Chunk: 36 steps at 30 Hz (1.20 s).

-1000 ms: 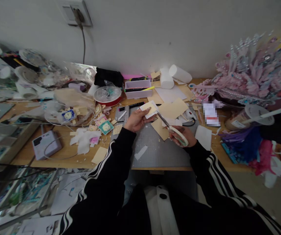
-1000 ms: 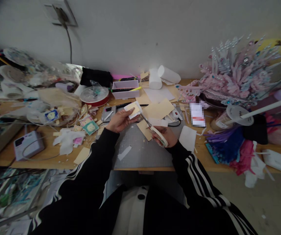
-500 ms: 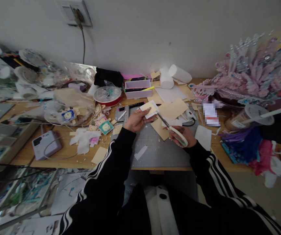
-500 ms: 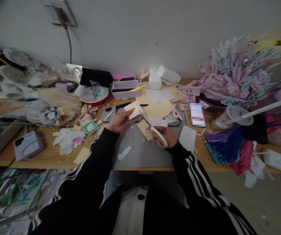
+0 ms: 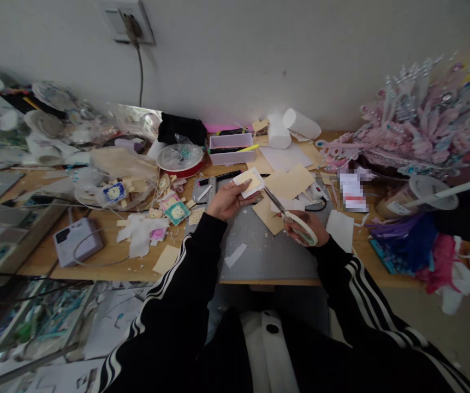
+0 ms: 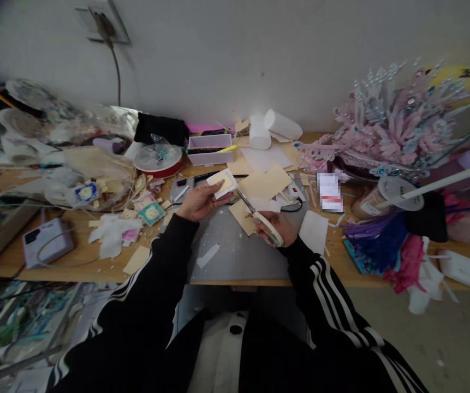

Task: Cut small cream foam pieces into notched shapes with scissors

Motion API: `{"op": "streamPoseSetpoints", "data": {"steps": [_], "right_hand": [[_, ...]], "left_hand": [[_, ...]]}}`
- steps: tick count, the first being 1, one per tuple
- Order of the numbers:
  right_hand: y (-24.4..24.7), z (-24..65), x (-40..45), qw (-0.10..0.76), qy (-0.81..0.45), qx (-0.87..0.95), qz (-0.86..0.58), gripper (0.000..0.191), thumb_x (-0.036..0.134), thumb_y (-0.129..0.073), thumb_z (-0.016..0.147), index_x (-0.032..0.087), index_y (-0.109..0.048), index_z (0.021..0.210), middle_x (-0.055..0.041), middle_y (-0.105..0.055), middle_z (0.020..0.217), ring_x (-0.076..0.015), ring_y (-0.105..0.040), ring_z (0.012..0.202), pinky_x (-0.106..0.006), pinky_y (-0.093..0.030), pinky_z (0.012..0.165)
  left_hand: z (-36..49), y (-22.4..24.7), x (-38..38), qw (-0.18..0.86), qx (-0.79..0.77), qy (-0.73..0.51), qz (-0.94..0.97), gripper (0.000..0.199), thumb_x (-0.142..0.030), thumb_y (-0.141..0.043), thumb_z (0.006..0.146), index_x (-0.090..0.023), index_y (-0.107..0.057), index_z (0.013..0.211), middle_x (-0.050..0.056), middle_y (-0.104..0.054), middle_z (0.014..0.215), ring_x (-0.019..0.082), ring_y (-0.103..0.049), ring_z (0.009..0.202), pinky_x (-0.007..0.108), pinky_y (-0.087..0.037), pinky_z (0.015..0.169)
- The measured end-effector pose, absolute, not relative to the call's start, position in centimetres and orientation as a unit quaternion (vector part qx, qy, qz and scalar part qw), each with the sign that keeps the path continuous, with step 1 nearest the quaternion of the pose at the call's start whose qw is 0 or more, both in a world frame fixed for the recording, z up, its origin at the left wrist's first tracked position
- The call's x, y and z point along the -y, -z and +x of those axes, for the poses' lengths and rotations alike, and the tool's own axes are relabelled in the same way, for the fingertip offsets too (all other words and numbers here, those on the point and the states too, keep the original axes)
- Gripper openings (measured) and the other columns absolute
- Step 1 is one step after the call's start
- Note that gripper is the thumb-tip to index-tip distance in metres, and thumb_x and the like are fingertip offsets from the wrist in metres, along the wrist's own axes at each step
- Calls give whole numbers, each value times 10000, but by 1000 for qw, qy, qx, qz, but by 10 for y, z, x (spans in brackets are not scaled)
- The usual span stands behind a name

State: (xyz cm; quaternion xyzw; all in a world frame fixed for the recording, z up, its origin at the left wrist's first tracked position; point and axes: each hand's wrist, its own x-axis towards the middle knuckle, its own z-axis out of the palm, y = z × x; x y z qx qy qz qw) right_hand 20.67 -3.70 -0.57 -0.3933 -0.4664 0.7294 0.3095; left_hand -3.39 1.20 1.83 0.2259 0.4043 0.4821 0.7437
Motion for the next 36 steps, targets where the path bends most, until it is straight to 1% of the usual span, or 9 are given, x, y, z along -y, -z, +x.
{"op": "streamPoseSetpoints", "data": {"steps": [3,7,11,18,21,26,29,34,36], "right_hand": [[4,204,38,322,-728,454,-400,486,408,-847,614,146,-716,1002,30,-609,570,-57,-445,334,-160,-316,283],[-2,201,39,329,-724,439,-417,419,353,-843,587,132,-729,925,24,-614,541,-56,-443,315,-161,-310,276],[-4,199,39,323,-720,441,-427,375,306,-817,591,138,-731,915,21,-618,534,-59,-442,314,-166,-306,276],[-4,201,39,311,-712,460,-430,508,364,-823,607,133,-715,1047,28,-599,559,-56,-448,338,-161,-319,296],[-6,200,39,307,-714,455,-434,497,369,-830,597,139,-724,1024,29,-598,548,-60,-444,338,-164,-316,297],[-6,198,39,314,-714,449,-435,413,328,-835,559,139,-742,914,27,-602,502,-67,-432,310,-173,-307,280],[-5,200,38,315,-714,447,-438,416,332,-857,538,140,-747,891,23,-601,489,-71,-437,310,-172,-304,277],[-5,210,38,304,-711,468,-428,476,413,-859,570,128,-735,932,-17,-660,580,-61,-432,325,-184,-305,305],[-5,215,36,328,-699,474,-424,501,453,-852,571,138,-721,939,-43,-693,658,-63,-434,350,-199,-308,321]], "left_hand": [[-34,-17,-12,745,-403,-476,235,141,-124,-583,912,-74,-667,1013,120,-755,873,165,-733,706,313,-633,738],[-34,-15,-12,746,-400,-478,236,129,-116,-594,903,-79,-670,1000,109,-753,851,160,-733,701,294,-628,731],[-34,-14,-13,745,-401,-478,238,155,-120,-632,881,-80,-673,1025,112,-754,871,166,-736,708,313,-627,756],[-34,-13,-13,745,-402,-474,241,162,-118,-588,909,-72,-677,1037,116,-758,871,163,-732,714,332,-623,792],[-34,-13,-13,745,-400,-476,242,156,-114,-600,901,-72,-671,1033,111,-757,868,162,-731,708,335,-624,788],[-34,-13,-13,745,-397,-478,242,150,-116,-616,892,-72,-670,1025,113,-756,862,164,-735,714,310,-627,758],[-33,-13,-12,744,-401,-477,241,143,-116,-618,891,-68,-678,1011,116,-755,848,162,-733,704,305,-629,751],[-34,-16,-13,723,-413,-500,238,145,-111,-587,907,-74,-681,1012,111,-758,852,154,-726,703,304,-630,751],[-35,-17,-13,715,-416,-506,244,150,-120,-604,899,-78,-683,1019,122,-760,891,168,-734,748,326,-628,781]]}}
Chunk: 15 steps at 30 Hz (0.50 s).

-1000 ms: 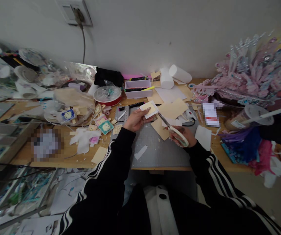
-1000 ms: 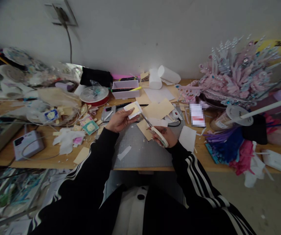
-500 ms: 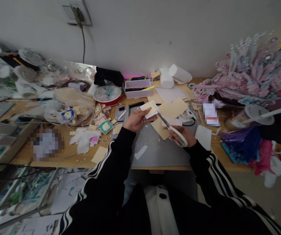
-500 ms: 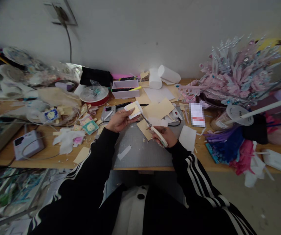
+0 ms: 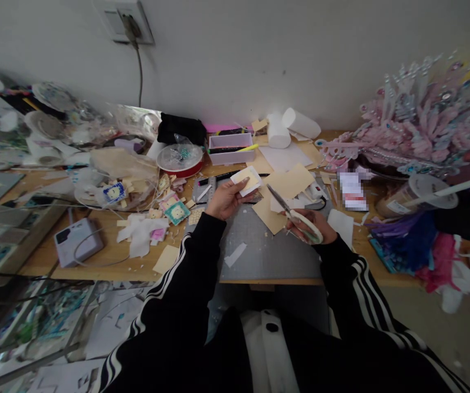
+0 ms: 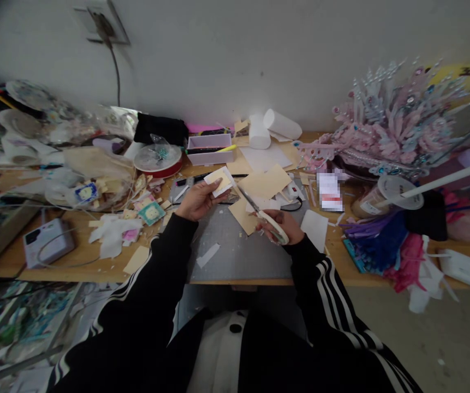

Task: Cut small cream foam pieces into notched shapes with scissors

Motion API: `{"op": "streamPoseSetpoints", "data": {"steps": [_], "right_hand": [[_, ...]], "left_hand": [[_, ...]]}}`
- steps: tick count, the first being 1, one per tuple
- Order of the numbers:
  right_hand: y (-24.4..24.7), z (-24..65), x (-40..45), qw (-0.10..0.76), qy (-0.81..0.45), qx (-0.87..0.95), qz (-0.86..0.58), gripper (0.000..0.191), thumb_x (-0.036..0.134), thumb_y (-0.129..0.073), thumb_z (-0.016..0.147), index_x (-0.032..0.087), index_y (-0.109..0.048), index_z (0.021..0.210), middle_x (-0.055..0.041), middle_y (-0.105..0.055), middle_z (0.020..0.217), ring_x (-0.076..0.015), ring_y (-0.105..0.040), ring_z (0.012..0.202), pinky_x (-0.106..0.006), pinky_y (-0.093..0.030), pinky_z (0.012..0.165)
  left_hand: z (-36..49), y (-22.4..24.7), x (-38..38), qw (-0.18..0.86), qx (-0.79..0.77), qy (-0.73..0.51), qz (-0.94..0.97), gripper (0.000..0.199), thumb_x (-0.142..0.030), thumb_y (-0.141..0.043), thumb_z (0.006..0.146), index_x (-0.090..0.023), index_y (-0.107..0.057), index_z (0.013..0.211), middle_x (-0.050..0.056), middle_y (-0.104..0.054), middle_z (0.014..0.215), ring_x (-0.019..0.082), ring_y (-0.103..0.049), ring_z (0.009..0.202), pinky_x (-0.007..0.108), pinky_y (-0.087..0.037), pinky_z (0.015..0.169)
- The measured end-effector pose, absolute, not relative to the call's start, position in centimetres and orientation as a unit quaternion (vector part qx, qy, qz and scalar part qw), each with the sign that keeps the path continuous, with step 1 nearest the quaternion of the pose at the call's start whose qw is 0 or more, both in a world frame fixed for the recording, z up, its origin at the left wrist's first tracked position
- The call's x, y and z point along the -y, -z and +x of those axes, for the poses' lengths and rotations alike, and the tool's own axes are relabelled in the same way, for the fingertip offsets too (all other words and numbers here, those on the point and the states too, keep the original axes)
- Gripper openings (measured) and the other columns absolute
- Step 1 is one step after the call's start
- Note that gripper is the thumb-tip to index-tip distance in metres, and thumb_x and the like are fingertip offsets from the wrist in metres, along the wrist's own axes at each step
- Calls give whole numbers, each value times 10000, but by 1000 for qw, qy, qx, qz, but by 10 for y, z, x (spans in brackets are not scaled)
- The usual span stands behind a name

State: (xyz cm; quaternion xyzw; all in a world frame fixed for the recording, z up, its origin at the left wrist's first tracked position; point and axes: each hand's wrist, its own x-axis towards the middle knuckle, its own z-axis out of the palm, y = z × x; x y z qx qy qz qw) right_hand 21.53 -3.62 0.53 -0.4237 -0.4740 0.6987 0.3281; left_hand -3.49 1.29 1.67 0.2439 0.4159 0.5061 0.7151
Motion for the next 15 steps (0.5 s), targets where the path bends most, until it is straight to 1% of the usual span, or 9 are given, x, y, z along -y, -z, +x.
{"op": "streamPoseSetpoints", "data": {"steps": [3,5,7,9,10,12,15], "right_hand": [[-5,220,33,407,-656,466,-432,523,522,-822,579,180,-694,954,-65,-721,791,-80,-447,400,-224,-321,345],[-3,219,30,454,-630,446,-445,515,558,-787,605,205,-668,962,-65,-722,847,-85,-444,416,-231,-327,355],[-3,214,28,469,-622,426,-460,504,563,-778,613,219,-645,957,-63,-721,885,-80,-437,419,-230,-333,360],[-3,206,26,460,-623,419,-474,510,548,-804,579,218,-631,926,-62,-724,895,-75,-434,411,-229,-337,354],[-4,201,25,455,-621,420,-481,512,540,-820,558,215,-629,903,-58,-724,871,-73,-430,403,-229,-337,349],[-6,193,24,444,-611,432,-492,497,533,-836,532,209,-631,848,-26,-694,726,-72,-409,372,-227,-324,325],[-13,184,19,423,-606,460,-492,439,485,-859,532,206,-631,781,50,-542,473,-82,-396,330,-219,-332,311]], "left_hand": [[-34,-16,-11,715,-407,-497,276,173,-144,-660,864,-86,-696,1023,129,-763,930,191,-739,821,352,-620,819],[-31,-15,-9,716,-392,-481,319,213,-178,-723,817,-90,-711,1011,125,-765,936,196,-735,828,356,-615,814],[-27,-14,-6,713,-376,-461,371,271,-222,-786,756,-95,-728,988,117,-767,942,196,-728,819,341,-608,786],[-24,-14,-4,705,-361,-438,425,309,-253,-827,700,-105,-744,958,105,-772,937,196,-721,825,311,-593,764],[-22,-14,-2,699,-355,-427,450,316,-260,-839,678,-113,-752,944,97,-774,931,197,-719,837,297,-583,765],[-20,-14,0,689,-347,-409,488,321,-261,-850,651,-126,-761,929,86,-777,926,199,-714,865,283,-566,783],[-19,-15,0,688,-338,-394,507,391,-243,-847,637,-139,-751,1002,82,-775,977,195,-707,898,275,-551,808]]}}
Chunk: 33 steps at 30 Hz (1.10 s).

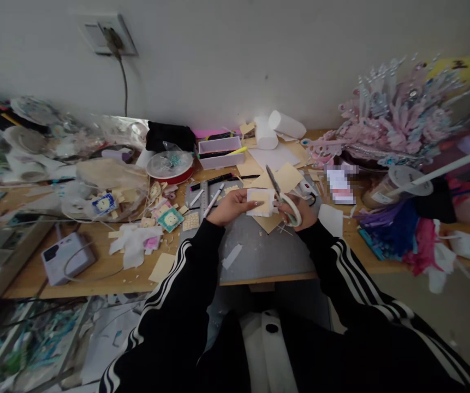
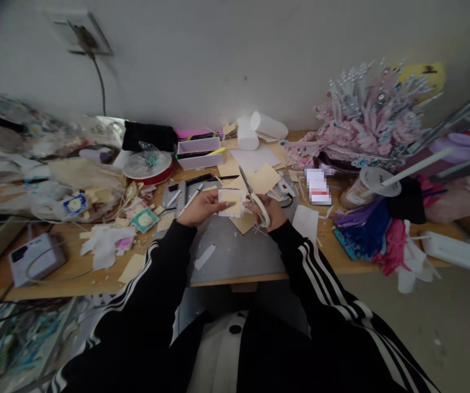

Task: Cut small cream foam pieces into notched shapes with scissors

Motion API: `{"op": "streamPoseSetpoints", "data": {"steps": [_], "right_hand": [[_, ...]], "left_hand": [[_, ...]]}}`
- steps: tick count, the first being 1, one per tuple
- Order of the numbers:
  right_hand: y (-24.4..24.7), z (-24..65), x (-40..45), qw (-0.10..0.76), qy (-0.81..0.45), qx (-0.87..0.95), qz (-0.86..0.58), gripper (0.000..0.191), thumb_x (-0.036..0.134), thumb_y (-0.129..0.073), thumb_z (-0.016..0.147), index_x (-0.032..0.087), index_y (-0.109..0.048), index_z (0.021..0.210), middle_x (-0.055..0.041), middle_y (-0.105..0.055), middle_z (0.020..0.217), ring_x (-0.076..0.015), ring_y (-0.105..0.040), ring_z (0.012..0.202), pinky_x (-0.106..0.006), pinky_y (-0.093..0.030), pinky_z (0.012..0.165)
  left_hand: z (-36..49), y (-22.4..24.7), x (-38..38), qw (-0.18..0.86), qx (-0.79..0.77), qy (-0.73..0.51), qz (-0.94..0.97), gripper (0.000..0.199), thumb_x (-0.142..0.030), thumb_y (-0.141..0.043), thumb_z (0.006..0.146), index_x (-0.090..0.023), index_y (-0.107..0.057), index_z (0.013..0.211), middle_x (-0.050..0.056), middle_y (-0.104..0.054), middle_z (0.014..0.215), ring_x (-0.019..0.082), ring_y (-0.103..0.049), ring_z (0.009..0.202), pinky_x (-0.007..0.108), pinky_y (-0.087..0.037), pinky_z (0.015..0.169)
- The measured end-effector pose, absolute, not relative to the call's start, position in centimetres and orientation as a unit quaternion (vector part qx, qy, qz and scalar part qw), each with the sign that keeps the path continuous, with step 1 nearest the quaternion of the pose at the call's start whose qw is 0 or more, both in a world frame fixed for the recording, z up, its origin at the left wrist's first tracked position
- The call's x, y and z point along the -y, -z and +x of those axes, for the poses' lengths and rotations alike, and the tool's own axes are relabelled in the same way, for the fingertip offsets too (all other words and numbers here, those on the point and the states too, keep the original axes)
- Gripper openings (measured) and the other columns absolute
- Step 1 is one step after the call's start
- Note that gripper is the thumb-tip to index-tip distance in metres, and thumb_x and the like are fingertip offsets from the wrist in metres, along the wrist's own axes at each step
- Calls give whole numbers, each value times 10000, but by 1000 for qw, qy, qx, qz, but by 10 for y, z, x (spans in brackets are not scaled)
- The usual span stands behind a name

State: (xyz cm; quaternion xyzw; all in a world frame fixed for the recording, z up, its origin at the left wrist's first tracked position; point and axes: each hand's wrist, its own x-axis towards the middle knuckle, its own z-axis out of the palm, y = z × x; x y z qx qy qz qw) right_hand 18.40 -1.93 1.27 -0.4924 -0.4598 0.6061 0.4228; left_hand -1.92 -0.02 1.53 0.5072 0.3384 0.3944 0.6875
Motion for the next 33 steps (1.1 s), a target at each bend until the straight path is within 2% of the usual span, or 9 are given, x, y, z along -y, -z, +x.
{"op": "streamPoseSetpoints", "data": {"steps": [3,6,9,12,14,17,22,27,33], "right_hand": [[-20,179,12,418,-606,478,-480,418,430,-873,508,195,-634,758,80,-479,405,-84,-400,319,-212,-344,311],[-23,176,5,409,-604,484,-483,466,392,-874,481,171,-665,833,92,-488,416,-73,-398,318,-200,-331,305],[-22,172,1,396,-595,488,-500,541,362,-876,462,139,-677,913,89,-519,441,-62,-406,318,-188,-334,301],[-18,170,1,401,-593,471,-516,550,324,-890,411,149,-666,881,66,-601,514,-53,-423,317,-186,-355,293],[-16,169,2,413,-597,451,-520,543,304,-900,370,165,-644,829,53,-641,558,-52,-436,314,-188,-366,285],[-13,167,4,441,-599,422,-518,550,295,-903,339,173,-619,794,56,-642,564,-46,-427,316,-185,-363,279],[-5,164,5,472,-592,402,-515,593,324,-891,376,159,-648,891,47,-646,594,-41,-416,340,-188,-370,300],[3,161,4,511,-583,371,-511,561,340,-890,365,165,-641,837,92,-557,490,-45,-386,310,-194,-343,287],[5,162,3,537,-567,357,-513,525,325,-894,376,178,-605,790,106,-534,476,-41,-389,304,-179,-322,274]], "left_hand": [[-19,-14,-1,694,-334,-381,511,524,-200,-839,627,-155,-709,1133,86,-758,1056,167,-697,872,245,-537,780],[-20,-11,-2,676,-355,-372,528,619,-169,-829,633,-155,-659,1228,78,-752,1029,111,-657,728,197,-501,686],[-22,-7,-4,638,-390,-365,555,626,-160,-809,665,-141,-626,1263,25,-731,822,62,-543,541,158,-402,534],[-22,-5,-5,622,-405,-356,568,548,-162,-785,699,-137,-623,1222,-31,-652,645,53,-475,463,151,-327,465],[-21,-4,-5,628,-404,-356,563,492,-163,-790,693,-136,-633,1158,-34,-645,635,62,-507,482,150,-354,479],[-18,-3,-5,645,-400,-366,539,410,-171,-816,657,-131,-659,1034,19,-715,772,95,-613,600,177,-455,579],[-13,-1,-4,666,-392,-370,515,366,-276,-843,632,-124,-703,934,60,-757,892,159,-693,771,255,-529,753],[-12,-2,-2,663,-419,-353,510,473,-433,-862,588,-105,-728,902,58,-754,829,185,-694,747,285,-547,710],[-11,-5,0,682,-424,-359,475,488,-403,-915,512,-97,-706,830,45,-737,794,147,-685,695,285,-583,719]]}}
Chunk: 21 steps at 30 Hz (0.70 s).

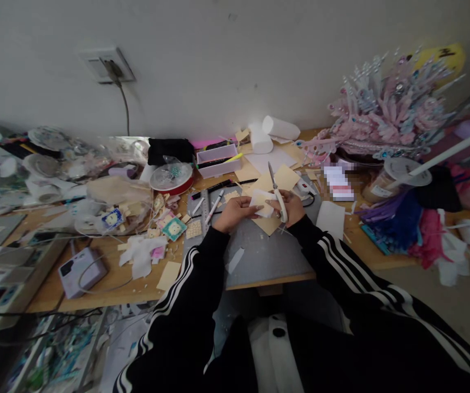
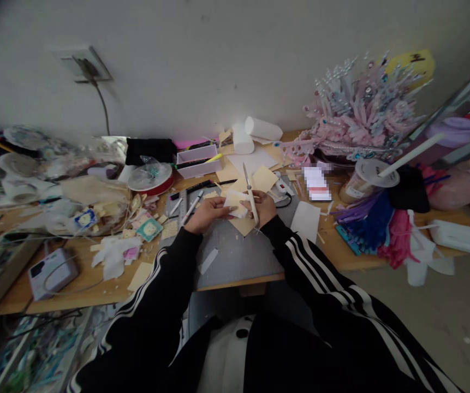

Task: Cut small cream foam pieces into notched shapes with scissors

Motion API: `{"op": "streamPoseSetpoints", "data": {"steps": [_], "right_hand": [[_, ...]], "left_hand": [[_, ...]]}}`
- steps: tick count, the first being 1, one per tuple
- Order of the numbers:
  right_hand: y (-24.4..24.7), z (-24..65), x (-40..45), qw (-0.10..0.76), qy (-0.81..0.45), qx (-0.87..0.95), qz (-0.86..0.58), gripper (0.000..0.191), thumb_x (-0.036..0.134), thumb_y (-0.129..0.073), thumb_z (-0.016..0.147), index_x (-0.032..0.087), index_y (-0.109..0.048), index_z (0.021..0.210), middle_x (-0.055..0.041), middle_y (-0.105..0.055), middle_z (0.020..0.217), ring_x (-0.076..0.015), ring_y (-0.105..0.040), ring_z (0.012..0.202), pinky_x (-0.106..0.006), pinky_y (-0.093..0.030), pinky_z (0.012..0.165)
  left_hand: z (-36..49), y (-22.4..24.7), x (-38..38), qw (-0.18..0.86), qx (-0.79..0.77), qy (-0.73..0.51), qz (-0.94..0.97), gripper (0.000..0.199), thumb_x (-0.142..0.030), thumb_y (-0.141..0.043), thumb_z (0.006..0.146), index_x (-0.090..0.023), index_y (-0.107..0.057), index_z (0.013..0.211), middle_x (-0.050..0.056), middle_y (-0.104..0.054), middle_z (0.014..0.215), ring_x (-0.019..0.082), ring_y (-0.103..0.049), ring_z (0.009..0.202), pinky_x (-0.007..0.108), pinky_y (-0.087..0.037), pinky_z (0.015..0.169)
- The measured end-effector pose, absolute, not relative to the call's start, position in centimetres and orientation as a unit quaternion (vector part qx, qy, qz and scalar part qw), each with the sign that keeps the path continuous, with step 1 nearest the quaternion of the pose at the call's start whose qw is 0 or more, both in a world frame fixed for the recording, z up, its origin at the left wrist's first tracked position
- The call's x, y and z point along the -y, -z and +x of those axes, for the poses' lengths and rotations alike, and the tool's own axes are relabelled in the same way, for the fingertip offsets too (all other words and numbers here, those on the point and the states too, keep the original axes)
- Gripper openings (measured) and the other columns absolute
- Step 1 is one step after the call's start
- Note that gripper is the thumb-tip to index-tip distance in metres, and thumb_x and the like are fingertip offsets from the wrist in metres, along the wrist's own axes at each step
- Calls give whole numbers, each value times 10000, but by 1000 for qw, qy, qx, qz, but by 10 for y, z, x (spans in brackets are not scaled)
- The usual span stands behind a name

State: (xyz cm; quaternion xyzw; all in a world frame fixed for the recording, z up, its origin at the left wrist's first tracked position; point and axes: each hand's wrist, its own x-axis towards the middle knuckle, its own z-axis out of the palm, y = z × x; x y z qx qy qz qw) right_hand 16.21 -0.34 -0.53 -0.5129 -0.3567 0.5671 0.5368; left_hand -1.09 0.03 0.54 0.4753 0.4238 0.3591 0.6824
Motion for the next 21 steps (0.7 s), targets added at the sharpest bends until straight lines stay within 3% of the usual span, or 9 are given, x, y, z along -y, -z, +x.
{"op": "streamPoseSetpoints", "data": {"steps": [7,14,21], "right_hand": [[6,164,4,535,-565,353,-520,540,313,-895,363,184,-599,795,77,-609,542,-43,-396,305,-192,-340,274],[8,164,4,530,-561,365,-520,548,343,-893,375,184,-590,803,107,-524,449,-55,-392,289,-183,-317,271],[7,164,4,528,-558,357,-531,555,342,-899,352,191,-594,791,63,-632,543,-52,-400,304,-205,-349,286]], "left_hand": [[-5,-2,0,678,-450,-387,433,425,-420,-906,540,-108,-636,646,1,-664,618,108,-645,556,272,-607,647],[-6,1,0,678,-445,-386,439,406,-427,-884,588,-102,-655,672,28,-689,649,144,-681,614,303,-619,673],[-7,6,-2,685,-448,-377,433,361,-405,-857,653,-95,-687,724,45,-706,661,159,-702,628,300,-620,682]]}}
